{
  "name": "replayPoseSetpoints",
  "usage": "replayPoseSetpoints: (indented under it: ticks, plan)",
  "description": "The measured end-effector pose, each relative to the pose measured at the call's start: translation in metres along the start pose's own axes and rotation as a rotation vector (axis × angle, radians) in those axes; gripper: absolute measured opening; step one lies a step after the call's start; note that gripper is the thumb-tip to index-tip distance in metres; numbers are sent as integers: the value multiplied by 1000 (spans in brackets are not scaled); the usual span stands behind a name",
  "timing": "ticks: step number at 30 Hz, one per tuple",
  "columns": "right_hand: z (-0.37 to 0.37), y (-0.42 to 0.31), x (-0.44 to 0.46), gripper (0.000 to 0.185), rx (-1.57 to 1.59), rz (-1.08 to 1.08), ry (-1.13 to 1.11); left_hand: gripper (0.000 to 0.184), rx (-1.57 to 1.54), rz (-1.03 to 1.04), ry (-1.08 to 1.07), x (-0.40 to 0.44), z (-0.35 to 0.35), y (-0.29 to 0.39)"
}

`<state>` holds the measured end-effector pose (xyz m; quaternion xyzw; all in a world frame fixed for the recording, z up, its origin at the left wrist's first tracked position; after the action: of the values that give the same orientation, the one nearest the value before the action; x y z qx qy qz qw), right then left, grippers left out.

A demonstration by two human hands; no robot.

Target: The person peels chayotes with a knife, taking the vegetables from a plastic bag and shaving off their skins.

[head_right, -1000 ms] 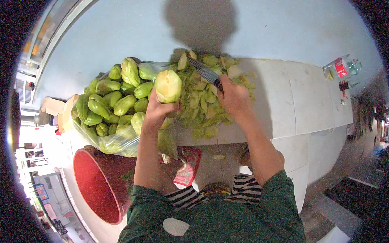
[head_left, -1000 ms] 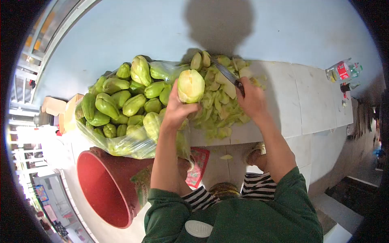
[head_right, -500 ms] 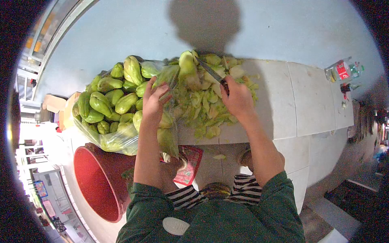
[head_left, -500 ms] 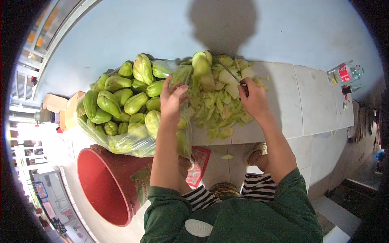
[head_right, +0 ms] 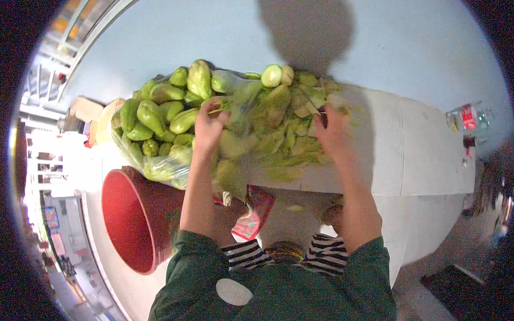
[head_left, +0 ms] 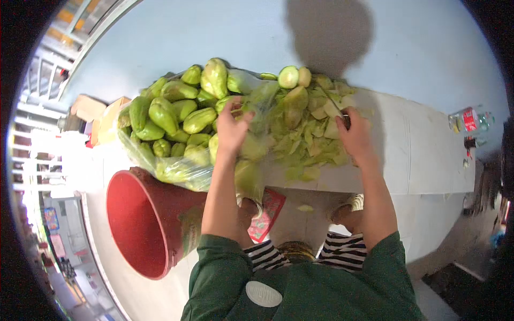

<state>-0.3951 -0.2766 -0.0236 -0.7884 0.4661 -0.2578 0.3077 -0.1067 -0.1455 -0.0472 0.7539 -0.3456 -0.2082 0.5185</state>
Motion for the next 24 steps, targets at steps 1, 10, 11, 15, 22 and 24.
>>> replayPoseSetpoints:
  ticks: [1,10,11,15,22,24]
  plan:
    - [-4,-2,-1,24,42,53,-12,50,7,-4,21,3,-14,-6]
    - [-21,-2,-2,24,-74,-5,27,90,658,-122,887,33,-171,-36]
    - [-21,-4,-3,24,-70,-3,27,90,662,-119,885,34,-173,-33]
    - [-20,-4,0,21,-95,-28,25,93,607,-179,666,47,-171,-33]
    - [-12,7,0,23,-123,-111,33,89,418,-117,623,64,-179,-51]
    - [-13,9,0,23,-101,-106,27,76,-66,-205,468,61,-174,-23]
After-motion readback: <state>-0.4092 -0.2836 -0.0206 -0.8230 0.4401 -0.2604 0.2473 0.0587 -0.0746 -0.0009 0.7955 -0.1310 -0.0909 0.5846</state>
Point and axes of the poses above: each hand's wrist, its own x-axis towards the middle knuckle, its own z-axis out of the palm, y = z × x, the point moved 3 cm from there along x, towards the middle knuckle
